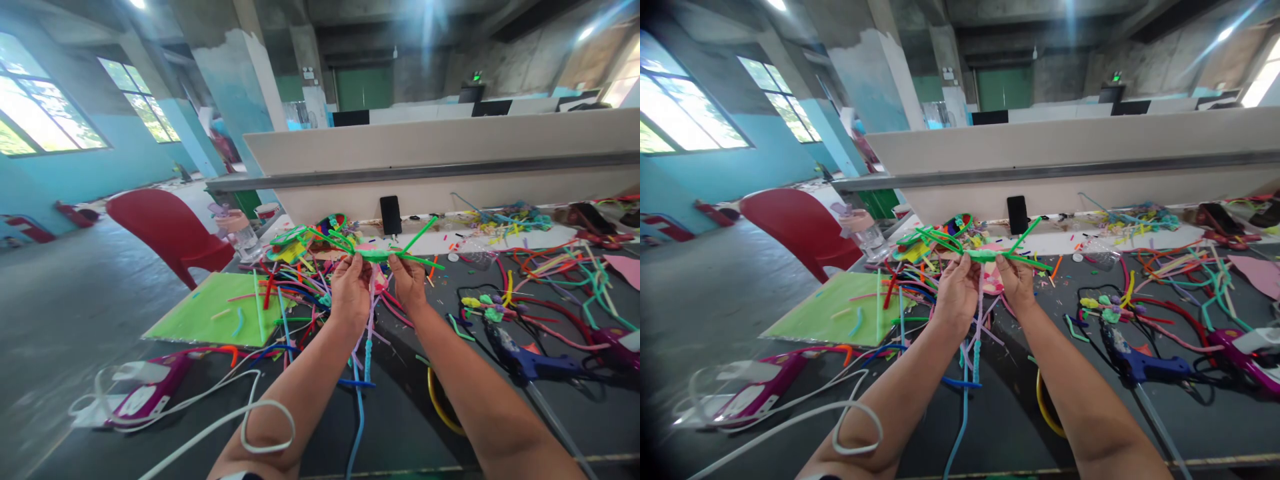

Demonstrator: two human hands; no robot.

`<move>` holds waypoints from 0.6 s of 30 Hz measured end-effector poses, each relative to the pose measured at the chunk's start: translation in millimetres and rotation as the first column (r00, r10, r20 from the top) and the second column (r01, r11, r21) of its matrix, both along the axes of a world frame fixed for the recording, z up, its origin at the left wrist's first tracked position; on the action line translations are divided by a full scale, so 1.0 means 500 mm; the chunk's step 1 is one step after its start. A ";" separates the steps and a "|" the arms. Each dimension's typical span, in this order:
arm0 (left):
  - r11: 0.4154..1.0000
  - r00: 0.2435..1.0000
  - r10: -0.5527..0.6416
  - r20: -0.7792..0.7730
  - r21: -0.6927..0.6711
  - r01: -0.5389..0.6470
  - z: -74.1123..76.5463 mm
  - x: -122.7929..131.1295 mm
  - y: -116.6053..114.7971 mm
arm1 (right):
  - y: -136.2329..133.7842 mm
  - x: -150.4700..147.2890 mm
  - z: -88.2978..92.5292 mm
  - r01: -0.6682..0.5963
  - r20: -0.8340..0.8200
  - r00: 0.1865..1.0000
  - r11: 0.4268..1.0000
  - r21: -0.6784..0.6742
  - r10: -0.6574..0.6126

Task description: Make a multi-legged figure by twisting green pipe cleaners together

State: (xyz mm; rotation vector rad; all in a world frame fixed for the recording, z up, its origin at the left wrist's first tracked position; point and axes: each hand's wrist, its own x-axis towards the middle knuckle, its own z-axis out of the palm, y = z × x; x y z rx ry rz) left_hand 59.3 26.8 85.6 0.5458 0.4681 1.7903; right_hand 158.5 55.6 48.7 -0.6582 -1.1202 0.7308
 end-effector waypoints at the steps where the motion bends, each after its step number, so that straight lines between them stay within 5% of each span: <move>1: 1.000 1.000 0.001 0.009 0.003 -0.001 0.001 0.000 0.000 | 0.000 0.000 0.002 -0.012 0.002 1.000 1.000 0.006 0.012; 7: 0.999 0.999 -0.046 -0.012 0.019 0.046 0.002 0.011 -0.012 | -0.001 -0.013 -0.003 -0.145 0.039 0.989 0.988 0.047 0.143; 18: 0.998 0.999 -0.043 0.028 -0.036 0.044 -0.002 0.020 -0.014 | -0.015 -0.025 0.019 -0.112 0.085 0.990 0.992 -0.062 0.117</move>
